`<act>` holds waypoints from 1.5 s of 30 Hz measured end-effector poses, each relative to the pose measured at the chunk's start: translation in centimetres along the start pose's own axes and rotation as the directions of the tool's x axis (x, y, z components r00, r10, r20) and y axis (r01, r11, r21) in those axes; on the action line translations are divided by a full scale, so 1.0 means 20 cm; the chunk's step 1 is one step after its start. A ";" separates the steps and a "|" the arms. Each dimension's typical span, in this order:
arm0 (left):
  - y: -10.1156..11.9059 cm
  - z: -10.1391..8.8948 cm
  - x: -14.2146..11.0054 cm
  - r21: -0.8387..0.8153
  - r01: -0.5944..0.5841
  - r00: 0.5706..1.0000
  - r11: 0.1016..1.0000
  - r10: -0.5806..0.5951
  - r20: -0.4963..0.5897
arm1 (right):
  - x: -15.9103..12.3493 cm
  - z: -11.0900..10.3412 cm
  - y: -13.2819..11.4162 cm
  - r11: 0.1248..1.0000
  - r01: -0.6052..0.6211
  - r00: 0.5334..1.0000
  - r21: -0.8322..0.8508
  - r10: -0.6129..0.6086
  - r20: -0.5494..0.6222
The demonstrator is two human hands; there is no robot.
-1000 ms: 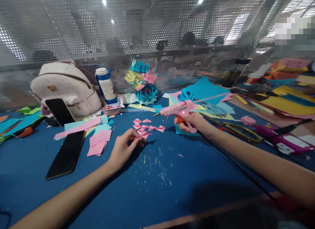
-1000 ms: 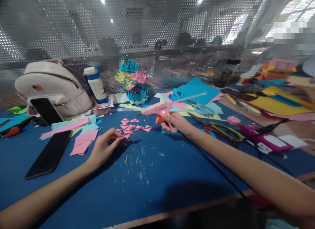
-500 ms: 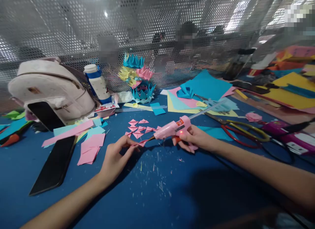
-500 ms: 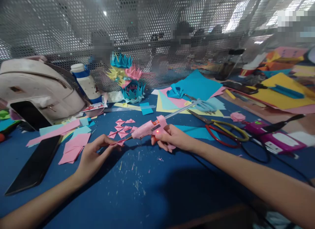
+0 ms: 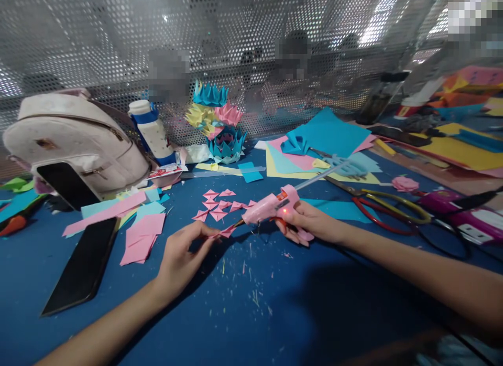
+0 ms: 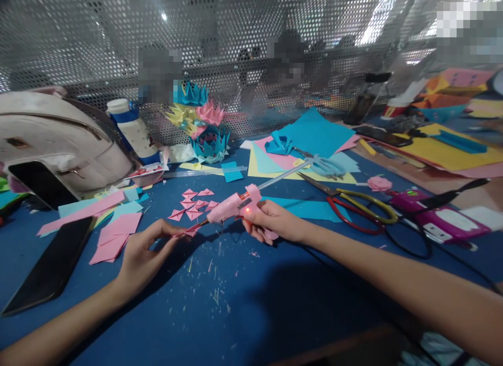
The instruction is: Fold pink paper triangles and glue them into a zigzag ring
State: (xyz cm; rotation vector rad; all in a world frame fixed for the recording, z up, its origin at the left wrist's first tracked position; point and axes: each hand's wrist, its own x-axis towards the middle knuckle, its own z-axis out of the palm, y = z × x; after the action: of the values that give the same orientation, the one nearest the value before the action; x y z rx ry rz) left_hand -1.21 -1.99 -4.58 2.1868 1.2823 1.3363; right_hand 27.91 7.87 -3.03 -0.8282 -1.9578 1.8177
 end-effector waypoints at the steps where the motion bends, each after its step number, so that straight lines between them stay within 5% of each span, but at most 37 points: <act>1: 0.00 0.00 0.00 0.005 -0.002 1.000 1.000 0.002 0.001 | 0.00 0.00 0.00 1.000 0.002 1.000 -0.004 -0.002 -0.003; 13: 0.00 0.00 0.00 0.002 -0.010 1.000 1.000 0.010 -0.006 | 0.00 0.01 0.00 0.993 0.046 0.997 0.110 -0.052 0.052; 45: -0.01 0.00 0.00 -0.003 0.020 1.000 1.000 -0.020 -0.012 | 0.00 0.00 0.03 0.994 0.067 0.997 0.088 -0.071 0.035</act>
State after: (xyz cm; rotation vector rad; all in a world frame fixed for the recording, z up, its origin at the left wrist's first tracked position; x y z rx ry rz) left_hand -1.22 -1.96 -4.75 2.1620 1.3021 1.3445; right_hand 27.99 7.93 -3.67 -0.6947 -1.8916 1.8768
